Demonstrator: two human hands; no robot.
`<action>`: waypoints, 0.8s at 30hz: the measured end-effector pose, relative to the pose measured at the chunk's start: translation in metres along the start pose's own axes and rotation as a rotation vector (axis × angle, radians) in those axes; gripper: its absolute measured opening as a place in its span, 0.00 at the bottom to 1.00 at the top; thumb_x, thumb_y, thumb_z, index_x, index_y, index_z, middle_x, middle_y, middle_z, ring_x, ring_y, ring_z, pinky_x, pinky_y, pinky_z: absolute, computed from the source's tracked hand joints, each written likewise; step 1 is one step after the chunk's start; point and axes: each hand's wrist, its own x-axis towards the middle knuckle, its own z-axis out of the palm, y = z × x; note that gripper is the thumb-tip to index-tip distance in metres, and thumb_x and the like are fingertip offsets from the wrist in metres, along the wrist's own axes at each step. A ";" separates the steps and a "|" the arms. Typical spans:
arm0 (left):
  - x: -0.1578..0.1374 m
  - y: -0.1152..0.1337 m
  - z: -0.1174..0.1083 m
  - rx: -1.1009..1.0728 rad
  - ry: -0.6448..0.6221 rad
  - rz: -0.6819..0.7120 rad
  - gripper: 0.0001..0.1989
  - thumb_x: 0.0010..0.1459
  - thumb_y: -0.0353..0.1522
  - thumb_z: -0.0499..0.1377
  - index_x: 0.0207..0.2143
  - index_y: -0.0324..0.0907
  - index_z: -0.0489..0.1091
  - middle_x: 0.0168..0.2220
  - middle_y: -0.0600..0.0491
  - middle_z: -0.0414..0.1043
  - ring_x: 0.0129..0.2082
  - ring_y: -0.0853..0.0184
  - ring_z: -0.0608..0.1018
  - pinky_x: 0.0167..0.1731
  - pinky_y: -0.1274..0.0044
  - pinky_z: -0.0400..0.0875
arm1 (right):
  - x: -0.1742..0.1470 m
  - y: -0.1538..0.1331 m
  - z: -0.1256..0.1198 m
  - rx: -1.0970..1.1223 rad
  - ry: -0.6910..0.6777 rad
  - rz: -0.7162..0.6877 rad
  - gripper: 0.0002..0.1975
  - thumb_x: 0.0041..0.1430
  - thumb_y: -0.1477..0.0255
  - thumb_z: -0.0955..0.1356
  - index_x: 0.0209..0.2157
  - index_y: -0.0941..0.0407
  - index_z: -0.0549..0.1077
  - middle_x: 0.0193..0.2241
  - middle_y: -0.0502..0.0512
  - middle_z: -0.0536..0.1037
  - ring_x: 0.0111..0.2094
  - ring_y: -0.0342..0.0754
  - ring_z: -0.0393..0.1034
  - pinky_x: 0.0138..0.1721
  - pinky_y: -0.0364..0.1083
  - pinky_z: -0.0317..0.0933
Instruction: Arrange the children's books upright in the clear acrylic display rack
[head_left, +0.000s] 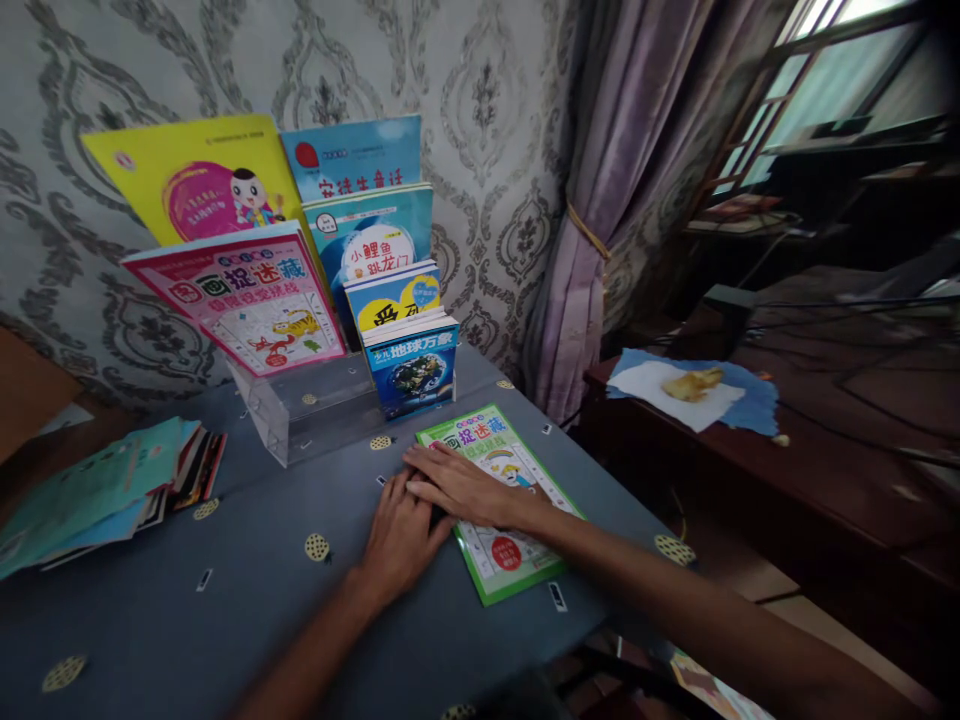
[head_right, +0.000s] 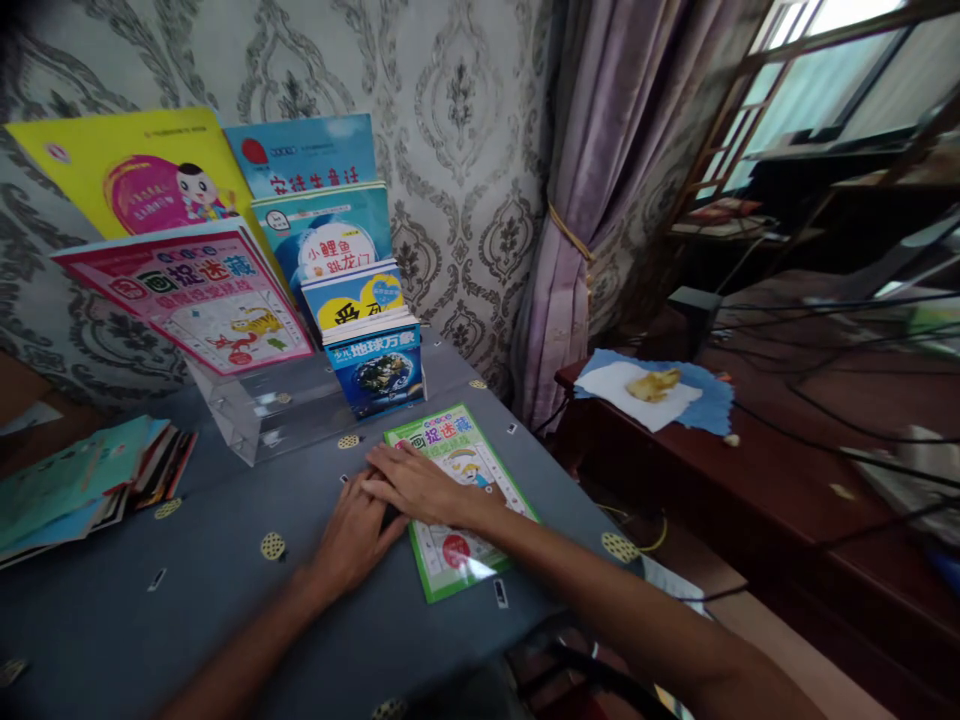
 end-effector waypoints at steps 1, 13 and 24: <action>0.000 0.000 0.001 0.007 0.001 0.005 0.21 0.66 0.40 0.56 0.57 0.41 0.66 0.58 0.41 0.69 0.60 0.51 0.69 0.59 0.53 0.65 | 0.004 0.001 0.001 0.003 -0.017 0.019 0.32 0.72 0.55 0.54 0.66 0.61 0.61 0.64 0.67 0.66 0.68 0.56 0.55 0.69 0.59 0.44; 0.001 0.002 -0.004 -0.020 -0.067 -0.022 0.23 0.67 0.42 0.53 0.61 0.42 0.61 0.59 0.43 0.68 0.62 0.50 0.67 0.59 0.54 0.64 | 0.002 0.034 0.003 -0.080 0.071 0.074 0.33 0.72 0.54 0.54 0.65 0.64 0.63 0.67 0.71 0.61 0.70 0.59 0.50 0.67 0.60 0.50; 0.000 0.000 -0.002 -0.030 -0.075 -0.039 0.25 0.68 0.42 0.52 0.63 0.43 0.61 0.65 0.43 0.64 0.65 0.51 0.65 0.61 0.52 0.63 | -0.021 0.076 -0.005 -0.202 0.165 0.169 0.29 0.72 0.58 0.55 0.64 0.63 0.63 0.66 0.72 0.62 0.69 0.60 0.51 0.67 0.63 0.51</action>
